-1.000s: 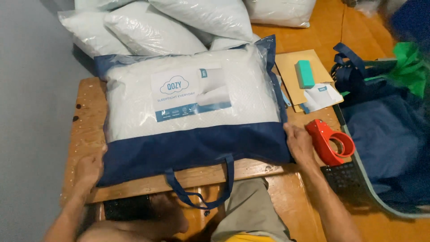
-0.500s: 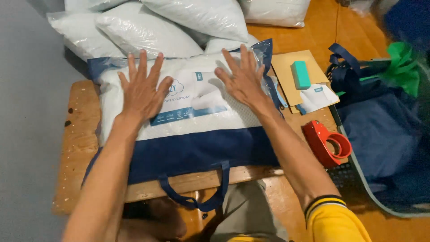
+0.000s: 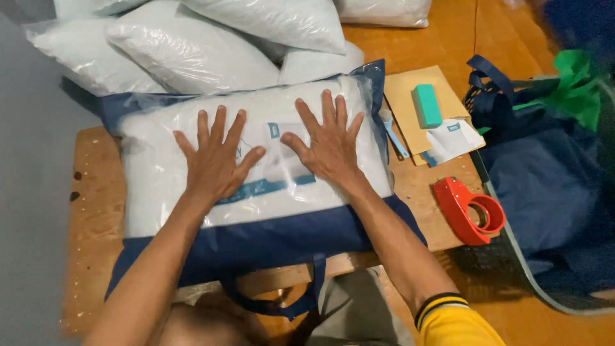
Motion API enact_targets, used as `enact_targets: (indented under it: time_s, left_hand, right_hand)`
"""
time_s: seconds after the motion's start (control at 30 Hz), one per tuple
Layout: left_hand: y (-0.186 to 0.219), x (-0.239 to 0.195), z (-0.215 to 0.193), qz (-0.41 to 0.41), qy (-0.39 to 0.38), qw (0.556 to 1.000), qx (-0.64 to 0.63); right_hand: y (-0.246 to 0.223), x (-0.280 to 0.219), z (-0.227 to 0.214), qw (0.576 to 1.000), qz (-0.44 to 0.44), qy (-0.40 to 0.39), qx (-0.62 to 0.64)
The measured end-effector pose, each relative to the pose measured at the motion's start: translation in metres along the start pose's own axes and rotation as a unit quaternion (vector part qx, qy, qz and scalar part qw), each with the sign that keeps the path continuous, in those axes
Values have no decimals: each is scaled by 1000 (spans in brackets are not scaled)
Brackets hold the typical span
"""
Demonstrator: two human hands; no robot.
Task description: Cleaning a pillow bag with a lint roller and zipping it closed for final packaging.
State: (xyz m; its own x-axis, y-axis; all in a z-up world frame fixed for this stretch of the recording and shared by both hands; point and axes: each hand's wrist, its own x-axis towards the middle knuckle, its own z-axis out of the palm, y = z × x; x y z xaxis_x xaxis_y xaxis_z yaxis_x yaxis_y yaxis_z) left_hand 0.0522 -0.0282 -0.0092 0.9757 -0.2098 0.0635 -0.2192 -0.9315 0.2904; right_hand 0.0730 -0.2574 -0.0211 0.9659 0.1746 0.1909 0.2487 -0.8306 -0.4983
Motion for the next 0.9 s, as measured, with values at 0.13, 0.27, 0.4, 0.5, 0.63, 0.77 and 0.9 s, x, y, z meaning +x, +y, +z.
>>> enact_targets:
  time_s: [0.13,0.27,0.4,0.5,0.63,0.77,0.9]
  left_hand:
    - [-3,15,6,-25,-4,1000,10]
    - [2,-17,9,-5,22,1000,-12]
    - [-2,-4,6,-5,32,999,-26]
    - [-5,-7,0,-19,56,996,-59]
    - [-13,-33,-22,-21,101,993,-60]
    - [-14,-54,-45,-116,85,990,-5]
    - [-50,-69,-46,-271,76,958,-55]
  right_hand:
    - [6,15,1,999,18,-29,-4]
    - [-6,-17,-4,1000,0,-9,12]
    - [13,0,-8,999,-5,-14,29]
    - [56,8,-17,987,-13,-66,143]
    - [207,34,-15,983,39,150,98]
    - [341,36,-17,952,206,148,-174]
    - [352,28,-4,965,184,85,-165]
